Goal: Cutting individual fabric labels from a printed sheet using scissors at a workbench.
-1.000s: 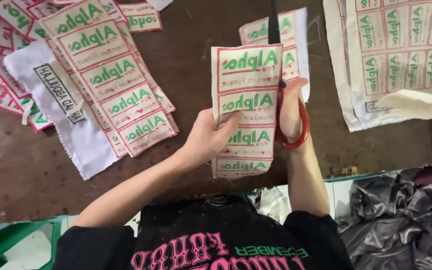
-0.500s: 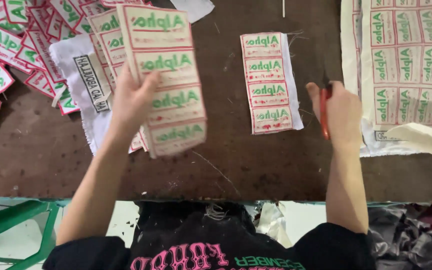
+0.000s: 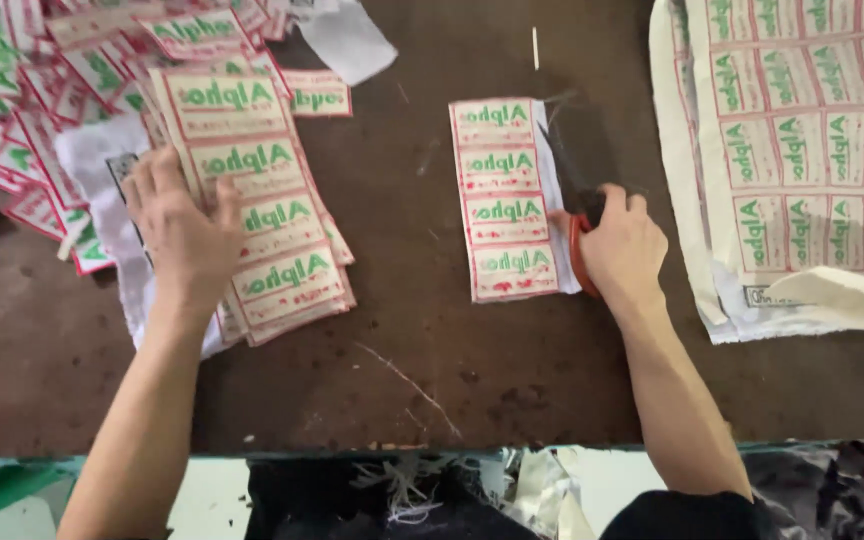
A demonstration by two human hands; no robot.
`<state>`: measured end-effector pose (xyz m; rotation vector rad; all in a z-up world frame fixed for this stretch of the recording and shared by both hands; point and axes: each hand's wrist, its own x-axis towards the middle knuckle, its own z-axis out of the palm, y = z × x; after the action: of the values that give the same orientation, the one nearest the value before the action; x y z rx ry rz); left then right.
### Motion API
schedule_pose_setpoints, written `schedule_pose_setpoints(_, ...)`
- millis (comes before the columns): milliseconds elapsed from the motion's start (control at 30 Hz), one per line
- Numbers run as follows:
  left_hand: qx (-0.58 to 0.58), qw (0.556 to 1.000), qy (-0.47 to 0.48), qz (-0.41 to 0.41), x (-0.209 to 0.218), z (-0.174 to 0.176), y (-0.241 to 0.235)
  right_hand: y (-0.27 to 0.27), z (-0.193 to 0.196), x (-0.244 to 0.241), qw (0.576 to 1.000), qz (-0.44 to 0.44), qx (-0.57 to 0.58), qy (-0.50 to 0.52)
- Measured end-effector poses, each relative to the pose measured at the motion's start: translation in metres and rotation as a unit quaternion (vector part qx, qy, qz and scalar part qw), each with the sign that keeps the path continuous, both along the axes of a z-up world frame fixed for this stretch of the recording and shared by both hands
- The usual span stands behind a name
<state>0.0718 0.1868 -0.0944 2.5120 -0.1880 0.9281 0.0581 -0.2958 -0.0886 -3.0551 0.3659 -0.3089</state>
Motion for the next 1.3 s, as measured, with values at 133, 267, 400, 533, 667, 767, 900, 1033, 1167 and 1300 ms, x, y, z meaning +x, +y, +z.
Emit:
schedule_pose_setpoints(133, -0.056, 0.997, 0.012, -0.056, -0.004, -0.008, -0.016, 0.018, 0.004, -0.012, 0.998, 0.037, 0.032, -0.037)
schedule_pose_setpoints(267, -0.087, 0.991, 0.066, -0.078, -0.008, -0.026, -0.052, 0.026, -0.010, -0.011, 0.984, 0.120, -0.040, -0.128)
schedule_pose_setpoints(400, -0.125, 0.979, 0.119, -0.112, -0.033, 0.045, -0.120, 0.012, -0.023, -0.008, 0.980, 0.121, -0.071, -0.142)
schedule_pose_setpoints(533, -0.094, 0.974, 0.157, -0.133, 0.008, -0.025, -0.154, -0.013, -0.024, 0.002, 0.991, 0.085, -0.030, -0.100)
schedule_pose_setpoints(667, -0.072, 0.956, 0.235, -0.160, 0.048, -0.030, -0.198, -0.041, -0.016, 0.011, 0.993, 0.028, -0.022, -0.109)
schedule_pose_setpoints(767, -0.035, 0.941, 0.296, -0.162, 0.079, -0.021, -0.228, -0.040, 0.006, 0.008, 0.994, 0.003, 0.059, -0.089)
schedule_pose_setpoints(900, -0.001, 0.931, 0.335, -0.144, 0.117, -0.009, -0.264, -0.039, 0.020, 0.005, 0.984, 0.023, 0.136, -0.112)
schedule_pose_setpoints(1033, -0.032, 0.956, 0.242, -0.165, 0.167, -0.027, -0.283, -0.031, 0.021, 0.007, 0.986, 0.012, 0.148, -0.082)
schedule_pose_setpoints(1167, -0.148, 0.964, 0.129, -0.182, 0.200, -0.034, -0.287, -0.024, 0.014, 0.007, 0.989, 0.016, 0.134, -0.059)
schedule_pose_setpoints(1300, -0.048, 0.961, -0.060, -0.267, 0.138, -0.026, -0.289, -0.031, -0.010, 0.021, 0.994, 0.002, 0.083, -0.073)
